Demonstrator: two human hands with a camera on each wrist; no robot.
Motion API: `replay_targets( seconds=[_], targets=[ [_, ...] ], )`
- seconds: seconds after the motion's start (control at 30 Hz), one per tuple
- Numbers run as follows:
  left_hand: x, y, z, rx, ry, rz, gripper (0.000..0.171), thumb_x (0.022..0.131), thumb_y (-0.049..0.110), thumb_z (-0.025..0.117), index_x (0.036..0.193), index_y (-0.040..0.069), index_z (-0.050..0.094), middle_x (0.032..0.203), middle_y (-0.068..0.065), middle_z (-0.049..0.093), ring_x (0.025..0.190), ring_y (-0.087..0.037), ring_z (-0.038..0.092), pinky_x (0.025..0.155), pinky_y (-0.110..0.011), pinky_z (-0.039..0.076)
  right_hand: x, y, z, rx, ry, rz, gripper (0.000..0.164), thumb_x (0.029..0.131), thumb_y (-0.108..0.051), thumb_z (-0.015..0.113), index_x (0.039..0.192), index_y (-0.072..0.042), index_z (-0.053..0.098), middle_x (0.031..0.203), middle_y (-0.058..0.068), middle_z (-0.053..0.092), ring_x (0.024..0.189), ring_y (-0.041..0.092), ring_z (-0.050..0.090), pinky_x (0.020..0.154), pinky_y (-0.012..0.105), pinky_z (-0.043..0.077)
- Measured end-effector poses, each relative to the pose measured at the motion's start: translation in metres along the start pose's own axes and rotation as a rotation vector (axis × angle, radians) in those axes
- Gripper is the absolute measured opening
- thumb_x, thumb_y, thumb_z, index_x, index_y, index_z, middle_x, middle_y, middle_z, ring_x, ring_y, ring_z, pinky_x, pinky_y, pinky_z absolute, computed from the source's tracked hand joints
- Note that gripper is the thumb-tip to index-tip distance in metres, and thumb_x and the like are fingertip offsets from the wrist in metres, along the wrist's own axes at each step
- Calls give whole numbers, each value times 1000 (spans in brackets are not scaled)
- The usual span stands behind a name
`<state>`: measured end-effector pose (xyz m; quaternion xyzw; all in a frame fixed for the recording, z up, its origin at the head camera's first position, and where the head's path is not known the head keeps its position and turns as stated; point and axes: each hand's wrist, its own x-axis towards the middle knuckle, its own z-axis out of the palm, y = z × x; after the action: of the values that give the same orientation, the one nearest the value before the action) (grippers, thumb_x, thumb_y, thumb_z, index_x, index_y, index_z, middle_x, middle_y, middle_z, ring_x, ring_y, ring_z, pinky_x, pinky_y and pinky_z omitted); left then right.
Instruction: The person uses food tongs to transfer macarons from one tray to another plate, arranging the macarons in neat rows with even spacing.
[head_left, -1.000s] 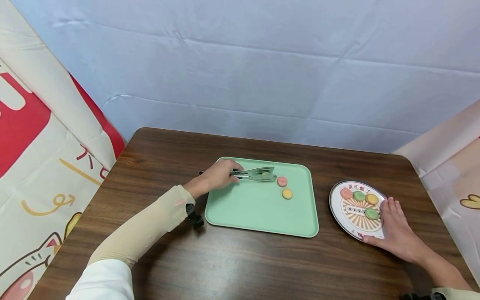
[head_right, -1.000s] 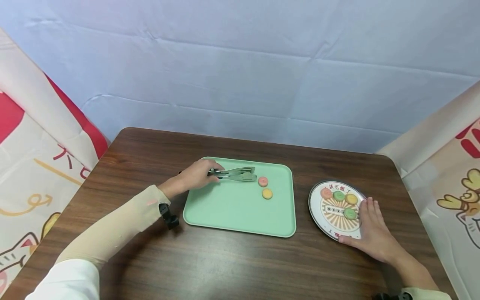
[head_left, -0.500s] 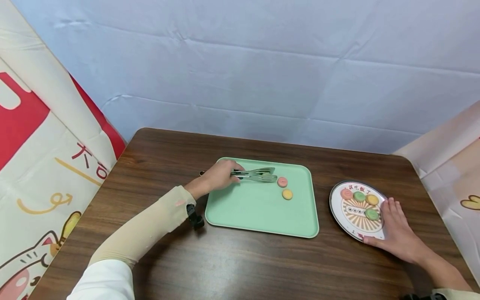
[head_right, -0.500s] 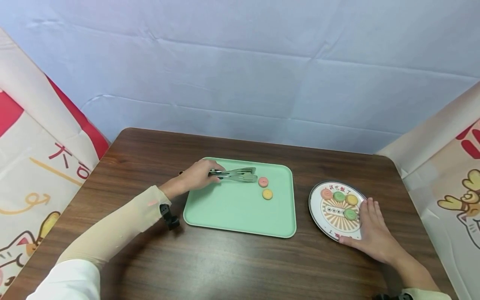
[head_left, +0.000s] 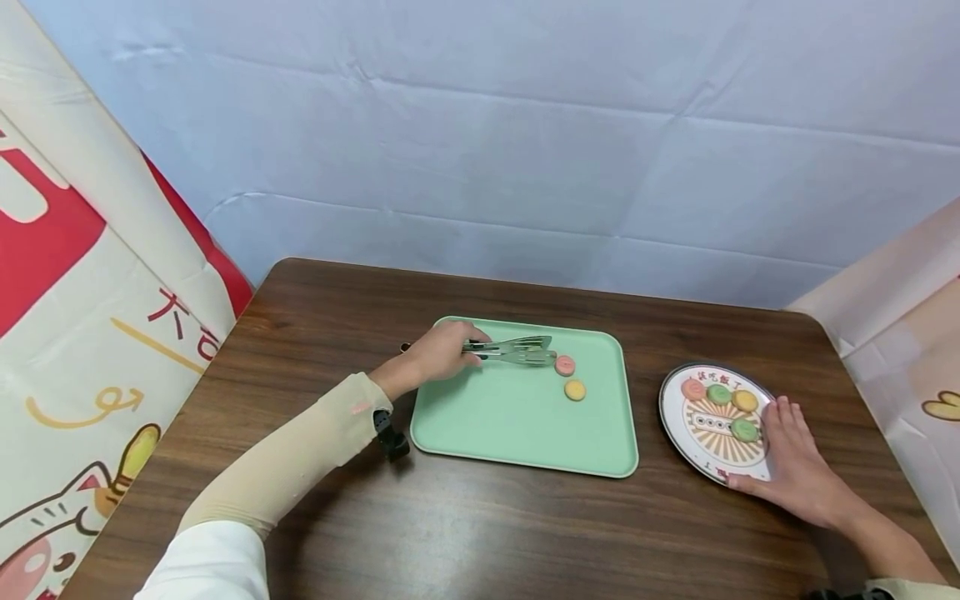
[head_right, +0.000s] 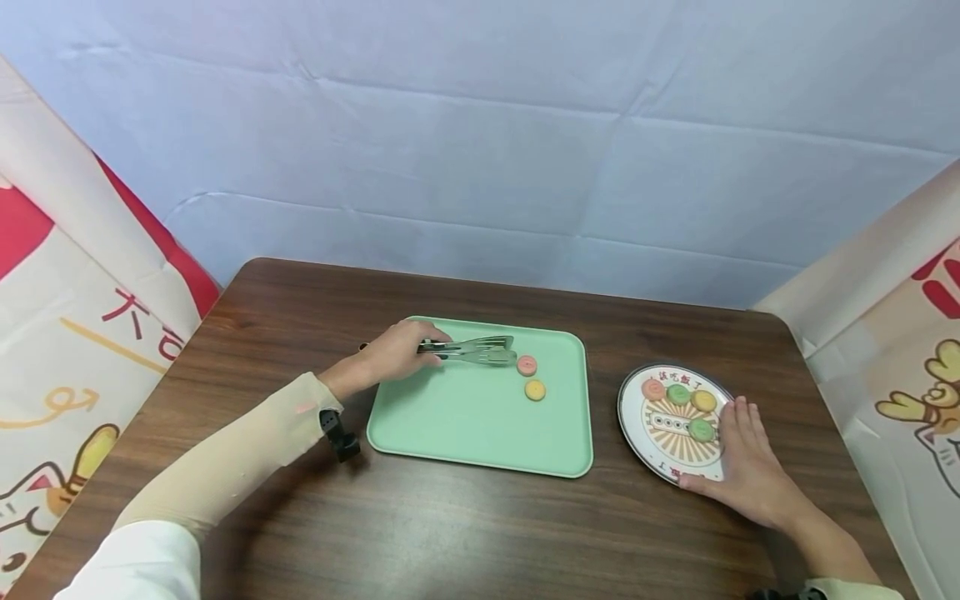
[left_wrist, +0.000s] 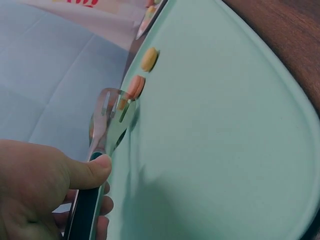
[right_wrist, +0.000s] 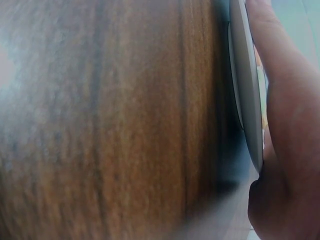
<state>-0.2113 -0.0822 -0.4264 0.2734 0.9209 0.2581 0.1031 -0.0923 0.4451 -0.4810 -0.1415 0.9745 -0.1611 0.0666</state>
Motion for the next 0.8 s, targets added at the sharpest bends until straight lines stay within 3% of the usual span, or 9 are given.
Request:
replay_targets(
  seconds=[0.8],
  targets=[
    [-2, 13, -9, -2, 6, 5, 37, 97, 13, 71, 134, 7, 67, 136, -9, 65, 128, -25, 59, 103, -40, 50, 0, -6, -3, -12, 12, 3, 132, 81, -43, 83, 148, 25, -8, 153, 48, -16, 145, 49, -28, 115, 38, -27]
  ],
)
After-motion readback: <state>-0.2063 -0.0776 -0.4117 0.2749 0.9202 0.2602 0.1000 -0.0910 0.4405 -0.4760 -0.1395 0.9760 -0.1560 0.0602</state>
